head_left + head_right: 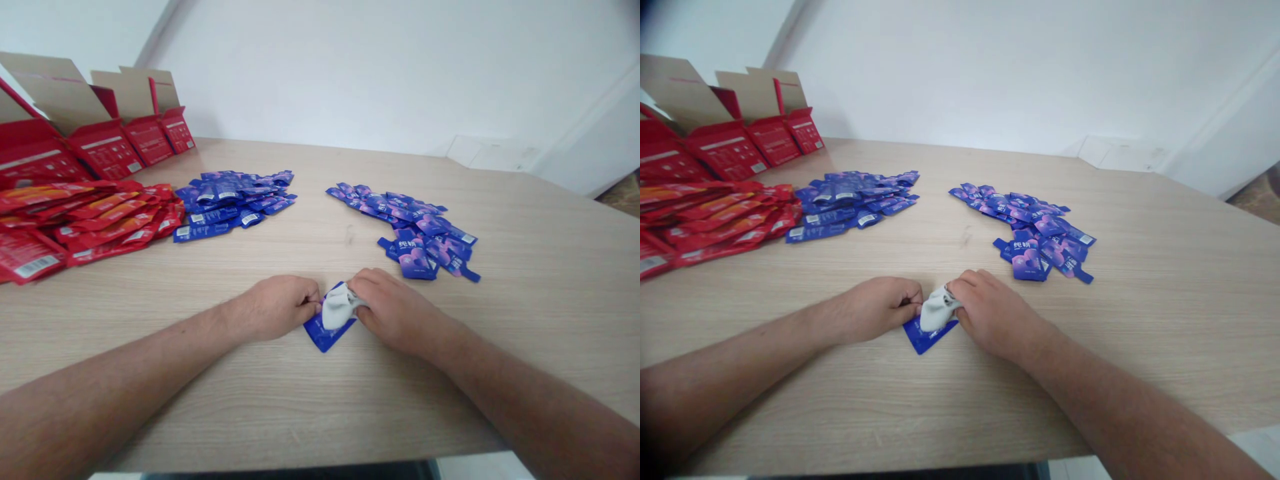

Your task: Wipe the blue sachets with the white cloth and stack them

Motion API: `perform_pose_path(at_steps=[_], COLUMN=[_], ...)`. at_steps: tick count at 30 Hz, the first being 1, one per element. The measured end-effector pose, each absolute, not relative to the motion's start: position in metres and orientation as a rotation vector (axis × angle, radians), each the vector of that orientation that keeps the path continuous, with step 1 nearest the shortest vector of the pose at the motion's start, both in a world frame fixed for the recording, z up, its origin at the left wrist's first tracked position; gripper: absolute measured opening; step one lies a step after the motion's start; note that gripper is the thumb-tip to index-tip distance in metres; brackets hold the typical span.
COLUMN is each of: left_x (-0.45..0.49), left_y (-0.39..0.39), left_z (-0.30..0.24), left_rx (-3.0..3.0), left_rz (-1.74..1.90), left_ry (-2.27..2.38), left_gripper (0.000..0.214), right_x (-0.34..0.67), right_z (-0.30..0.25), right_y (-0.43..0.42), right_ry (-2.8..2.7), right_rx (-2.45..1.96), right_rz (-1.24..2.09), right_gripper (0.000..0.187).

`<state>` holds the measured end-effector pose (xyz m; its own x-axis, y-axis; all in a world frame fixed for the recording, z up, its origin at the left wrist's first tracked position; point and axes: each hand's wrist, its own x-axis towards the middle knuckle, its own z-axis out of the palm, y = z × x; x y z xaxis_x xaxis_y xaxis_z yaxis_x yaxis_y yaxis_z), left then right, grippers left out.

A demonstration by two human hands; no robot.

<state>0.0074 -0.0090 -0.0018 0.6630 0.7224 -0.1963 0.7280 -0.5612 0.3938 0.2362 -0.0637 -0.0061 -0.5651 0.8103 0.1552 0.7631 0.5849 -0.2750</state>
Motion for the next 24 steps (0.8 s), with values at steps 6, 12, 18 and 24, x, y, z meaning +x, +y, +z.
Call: perform_pose_path(at_steps=[6, 12, 18, 24], left_x=[0.0059, 0.0066, 0.0059, 0.0063], left_y=[-0.0078, -0.0079, -0.0075, -0.0071], left_z=[-0.0036, -0.0031, -0.0054, -0.0048], left_rx=[2.436, 2.430, 2.451, 2.444], left_rz=[-0.021, -0.017, -0.017, -0.017], left_ry=[1.112, 1.127, 1.117, 1.123], left_gripper=[0.026, 0.020, 0.025, 0.020], right_x=[0.2290, 0.2332, 0.2321, 0.2301], right_z=[-0.0016, -0.0051, -0.0018, -0.0064], right_y=[-0.0723, -0.0646, -0.0687, -0.0663], right_ry=[-2.755, -2.550, -2.738, -2.583], right_rx=[-1.062, -1.301, -1.108, -1.258], right_rz=[0.363, 0.248, 0.381, 0.245], right_gripper=[0.009, 0.012, 0.013, 0.012])
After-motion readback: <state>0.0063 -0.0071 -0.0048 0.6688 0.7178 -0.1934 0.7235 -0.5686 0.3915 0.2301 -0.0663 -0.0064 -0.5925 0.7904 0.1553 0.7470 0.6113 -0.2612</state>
